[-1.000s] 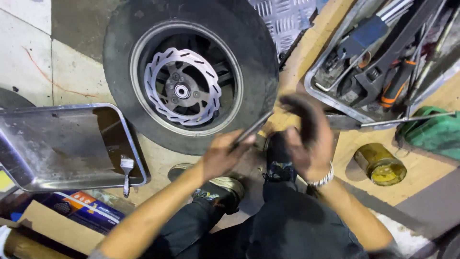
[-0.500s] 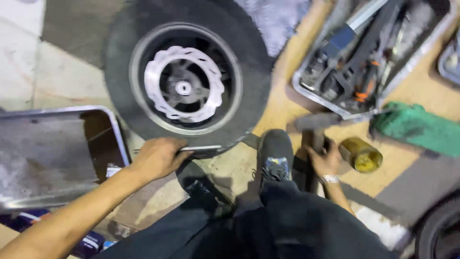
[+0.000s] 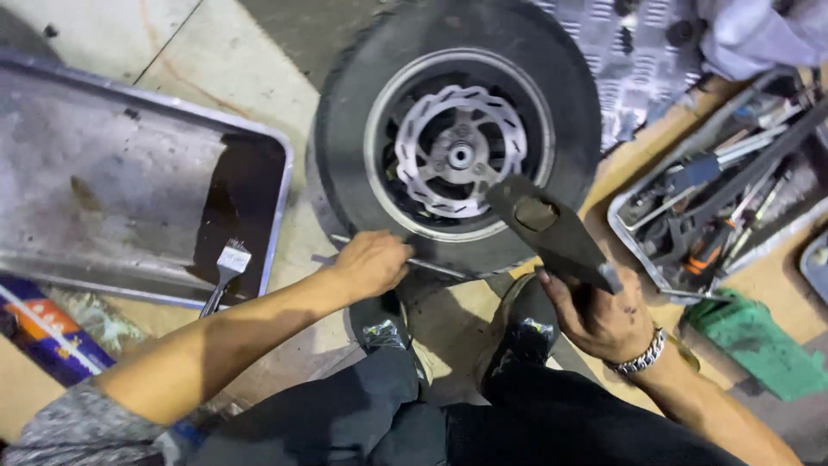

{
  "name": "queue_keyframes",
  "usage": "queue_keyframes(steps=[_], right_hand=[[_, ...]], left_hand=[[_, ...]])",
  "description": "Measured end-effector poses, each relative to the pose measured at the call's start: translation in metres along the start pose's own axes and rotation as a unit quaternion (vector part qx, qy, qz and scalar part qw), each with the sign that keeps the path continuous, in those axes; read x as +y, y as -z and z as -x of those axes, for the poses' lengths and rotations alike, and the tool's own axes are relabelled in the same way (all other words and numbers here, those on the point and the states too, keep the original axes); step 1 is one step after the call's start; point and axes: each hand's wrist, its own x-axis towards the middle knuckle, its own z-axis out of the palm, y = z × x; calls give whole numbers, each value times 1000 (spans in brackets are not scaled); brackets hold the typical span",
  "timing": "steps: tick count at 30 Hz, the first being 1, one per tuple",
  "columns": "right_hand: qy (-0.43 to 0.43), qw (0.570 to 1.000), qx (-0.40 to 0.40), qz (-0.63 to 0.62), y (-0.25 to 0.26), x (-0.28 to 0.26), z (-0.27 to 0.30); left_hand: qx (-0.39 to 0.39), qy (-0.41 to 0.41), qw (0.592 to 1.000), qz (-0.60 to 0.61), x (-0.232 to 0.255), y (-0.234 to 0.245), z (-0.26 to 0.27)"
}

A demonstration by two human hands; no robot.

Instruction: The person installs two wheel center caps onto a motorcycle wheel. They place each cap into the hub, then use a punch and hammer to tap the caps into place. The wheel is flipped over to install the second cap on the opposite side.

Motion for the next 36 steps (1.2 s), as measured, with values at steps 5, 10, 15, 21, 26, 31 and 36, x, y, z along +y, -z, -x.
queue_keyframes(steps=[5,10,15,21,26,31,36], right_hand=[[64,997,-31,1,-30,-38,-84],[-21,985,-135,103,-67,-26,-115],[88,991,-60,85,-29,-43,-115],[64,987,-61,136,-67,1,-85],[-41,970,-189,148,-57,-32,-100],[79,988,-26,131,-23,-15,-76],[1,980,-94,175,-59,2,-92]], left_hand=[[49,-11,998,28,-3,-15,8],[75,-6,996,46,-7,-27,8],[110,-7,993,40,-4,-15,7],[101,24,994,19,1,-26,5],[123,33,992,4,4,-31,8],[170,38,985,-16,-5,-78,2],[129,38,991,4,8,-26,8]])
